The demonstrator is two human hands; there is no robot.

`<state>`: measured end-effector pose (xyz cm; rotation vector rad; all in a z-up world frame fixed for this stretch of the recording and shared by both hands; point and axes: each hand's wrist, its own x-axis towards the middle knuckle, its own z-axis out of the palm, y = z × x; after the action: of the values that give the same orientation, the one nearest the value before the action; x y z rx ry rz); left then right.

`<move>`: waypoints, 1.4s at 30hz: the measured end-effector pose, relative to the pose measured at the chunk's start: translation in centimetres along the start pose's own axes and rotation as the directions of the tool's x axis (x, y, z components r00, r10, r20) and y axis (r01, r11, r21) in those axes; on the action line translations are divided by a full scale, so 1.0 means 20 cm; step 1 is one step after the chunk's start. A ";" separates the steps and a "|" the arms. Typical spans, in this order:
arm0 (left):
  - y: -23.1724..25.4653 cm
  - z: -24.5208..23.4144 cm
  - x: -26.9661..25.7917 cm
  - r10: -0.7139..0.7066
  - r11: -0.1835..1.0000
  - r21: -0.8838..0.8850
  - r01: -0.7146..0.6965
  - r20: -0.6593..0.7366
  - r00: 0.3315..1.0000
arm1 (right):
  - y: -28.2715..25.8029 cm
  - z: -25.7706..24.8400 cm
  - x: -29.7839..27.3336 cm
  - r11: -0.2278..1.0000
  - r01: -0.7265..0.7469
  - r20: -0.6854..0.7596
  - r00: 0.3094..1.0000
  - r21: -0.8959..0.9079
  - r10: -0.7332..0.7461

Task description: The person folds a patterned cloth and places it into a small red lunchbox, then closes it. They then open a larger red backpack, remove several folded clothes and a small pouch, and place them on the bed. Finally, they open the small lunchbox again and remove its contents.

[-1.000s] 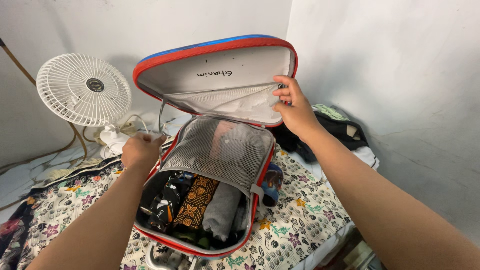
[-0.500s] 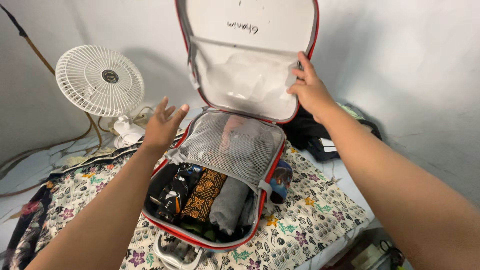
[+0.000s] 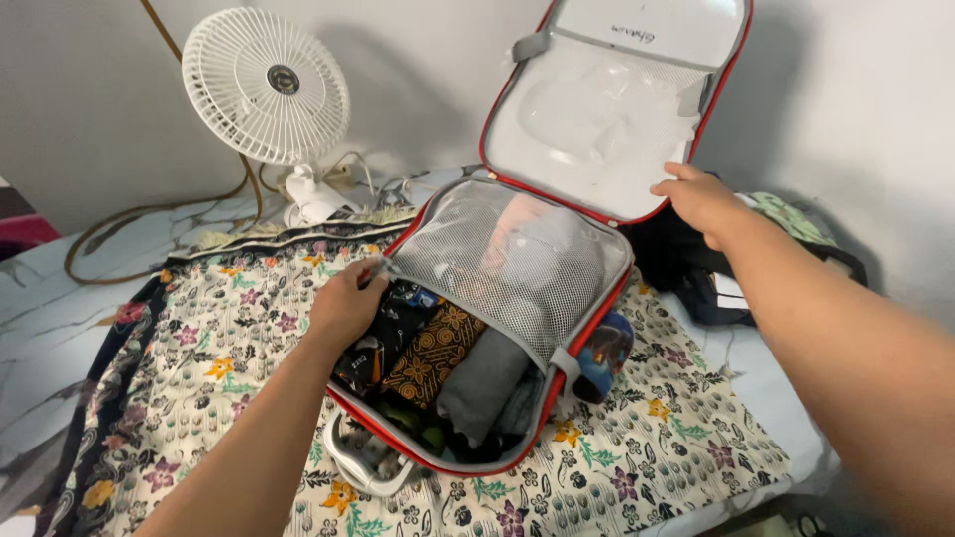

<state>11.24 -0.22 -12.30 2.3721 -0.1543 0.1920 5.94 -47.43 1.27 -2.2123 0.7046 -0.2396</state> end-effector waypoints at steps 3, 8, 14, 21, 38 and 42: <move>-0.07 0.11 -0.16 0.088 0.991 0.120 -0.063 -0.217 0.972 | 0.17 0.21 0.05 0.982 0.148 0.003 0.989 0.119 -0.149; -0.12 0.17 -0.28 0.140 0.988 0.115 -0.103 -0.391 0.910 | 0.41 0.53 -0.05 0.954 0.297 -0.055 0.954 0.039 -0.295; -0.16 0.18 -0.43 0.131 0.990 0.103 -0.091 -0.499 0.857 | 0.49 0.62 -0.21 0.948 0.174 -0.138 0.980 0.267 -0.141; -0.12 0.16 -0.49 -0.157 0.987 -0.091 0.130 -0.440 0.884 | 0.46 0.54 -0.31 0.986 -0.015 0.102 0.995 0.169 -0.002; 0.06 0.07 -0.54 0.401 0.892 0.336 -0.303 -0.276 0.873 | 0.24 0.77 -0.85 0.585 0.679 -0.365 0.460 -0.442 -0.810; 0.06 0.09 -0.51 0.344 0.907 0.331 -0.259 -0.231 0.910 | 0.05 0.92 -1.13 0.476 0.878 0.215 0.474 -0.049 -0.854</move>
<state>1.29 -1.65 -14.62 2.5688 -0.3832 0.7524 -6.25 -23.72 -10.62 -2.5223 -0.6236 -0.5134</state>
